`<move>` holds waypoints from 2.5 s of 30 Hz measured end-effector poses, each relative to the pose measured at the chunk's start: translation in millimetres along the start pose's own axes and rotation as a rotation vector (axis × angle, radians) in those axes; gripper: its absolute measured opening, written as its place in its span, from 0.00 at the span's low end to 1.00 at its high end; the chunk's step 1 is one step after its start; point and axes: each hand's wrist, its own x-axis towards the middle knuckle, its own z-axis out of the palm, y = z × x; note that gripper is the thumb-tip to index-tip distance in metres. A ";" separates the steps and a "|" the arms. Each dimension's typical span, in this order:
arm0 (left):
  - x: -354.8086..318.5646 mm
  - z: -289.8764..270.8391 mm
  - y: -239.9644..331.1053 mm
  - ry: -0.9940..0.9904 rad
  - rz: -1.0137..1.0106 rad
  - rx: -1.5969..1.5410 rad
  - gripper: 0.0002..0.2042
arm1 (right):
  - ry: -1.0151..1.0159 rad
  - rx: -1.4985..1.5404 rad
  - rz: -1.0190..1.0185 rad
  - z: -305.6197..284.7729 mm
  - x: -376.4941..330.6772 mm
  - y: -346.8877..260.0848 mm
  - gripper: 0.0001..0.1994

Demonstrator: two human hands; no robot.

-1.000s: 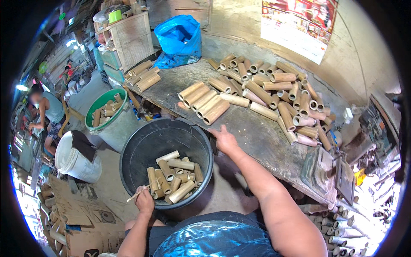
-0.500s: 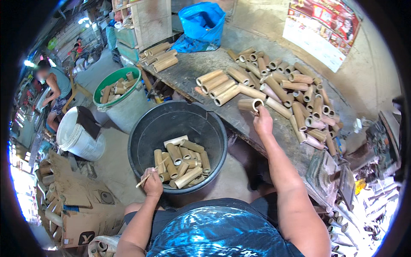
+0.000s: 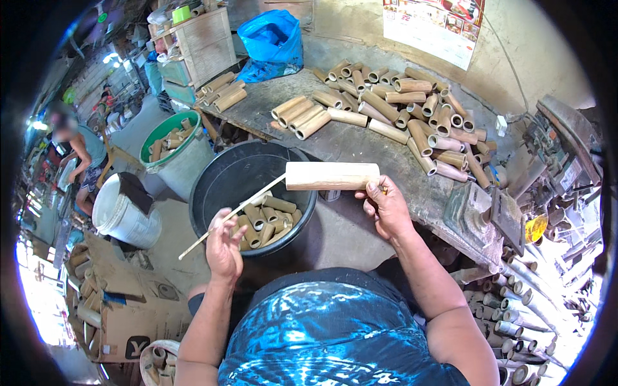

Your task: The person repeatedly picks up cylindrical wooden handles, aligns a thin wooden stick along their length, and marks them with a pencil. They rotate the handles to mark multiple sides, then place the marked pieces on a nearby table.

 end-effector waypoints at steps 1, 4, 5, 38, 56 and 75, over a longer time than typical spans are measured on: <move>-5.5 17.6 8.4 -0.016 -0.042 0.031 0.11 | -0.027 0.027 0.021 2.3 -7.9 -0.5 0.08; -16.1 56.4 25.7 -0.032 -0.088 -0.074 0.11 | -0.070 0.068 0.016 7.7 -25.3 -4.9 0.09; -17.8 63.8 28.4 0.029 -0.094 -0.126 0.11 | -0.073 0.067 -0.009 9.0 -29.2 -7.1 0.09; -62.5 87.6 25.1 -0.158 0.420 0.433 0.17 | -0.107 0.112 0.380 53.9 -85.9 -10.3 0.13; -58.3 83.2 25.1 0.107 -0.078 0.007 0.10 | 0.002 0.065 -0.015 71.0 -92.2 8.0 0.08; -68.1 85.8 28.1 -0.077 -0.005 0.077 0.09 | 0.047 -0.047 -0.389 67.3 -87.5 24.9 0.06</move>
